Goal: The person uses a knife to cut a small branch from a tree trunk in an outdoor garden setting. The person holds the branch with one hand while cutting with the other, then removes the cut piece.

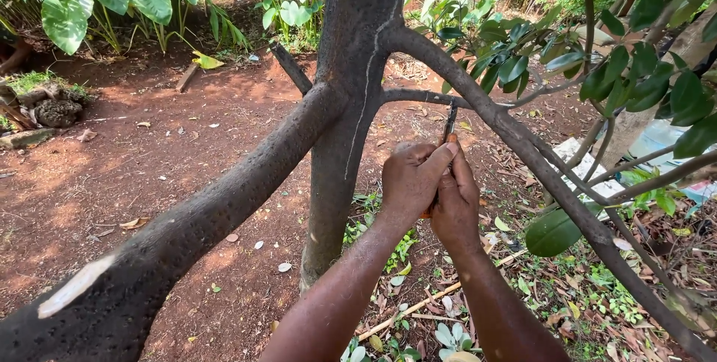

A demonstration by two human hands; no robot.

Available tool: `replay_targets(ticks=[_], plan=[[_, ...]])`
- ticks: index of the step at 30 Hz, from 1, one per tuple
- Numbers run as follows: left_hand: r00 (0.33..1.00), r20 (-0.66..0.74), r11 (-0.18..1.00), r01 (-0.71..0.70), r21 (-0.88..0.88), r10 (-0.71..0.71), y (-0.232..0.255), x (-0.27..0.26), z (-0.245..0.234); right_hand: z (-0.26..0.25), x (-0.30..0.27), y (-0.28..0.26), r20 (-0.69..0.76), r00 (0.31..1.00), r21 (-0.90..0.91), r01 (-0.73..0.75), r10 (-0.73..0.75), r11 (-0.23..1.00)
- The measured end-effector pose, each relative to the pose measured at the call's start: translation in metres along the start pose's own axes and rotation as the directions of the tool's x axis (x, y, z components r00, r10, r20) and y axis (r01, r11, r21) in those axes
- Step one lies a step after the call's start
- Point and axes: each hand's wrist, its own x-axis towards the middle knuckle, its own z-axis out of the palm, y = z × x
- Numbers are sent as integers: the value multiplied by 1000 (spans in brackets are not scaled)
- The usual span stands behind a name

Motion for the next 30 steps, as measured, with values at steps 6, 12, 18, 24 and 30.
replay_targets(ticks=[6, 12, 18, 24, 30], plan=[[1000, 8, 1000, 13, 3, -13, 9, -4, -2, -1, -1, 2, -3, 1000, 40, -8, 8, 999], [998, 47, 1000, -28, -11, 28, -2, 3, 0, 2, -1, 1, -17, 1000, 15, -6, 6, 1000], [999, 48, 999, -2, -38, 3, 1, 17, 2, 8, 5, -4, -25, 1000, -13, -2, 2, 1000], [998, 58, 998, 28, -62, -25, 18, 8, -6, 16, 2, -13, -41, 999, -33, 0, -2, 999], [991, 62, 993, -118, -21, 119, -9, -16, -9, 30, -23, -21, -40, 998, -36, 38, -40, 999]])
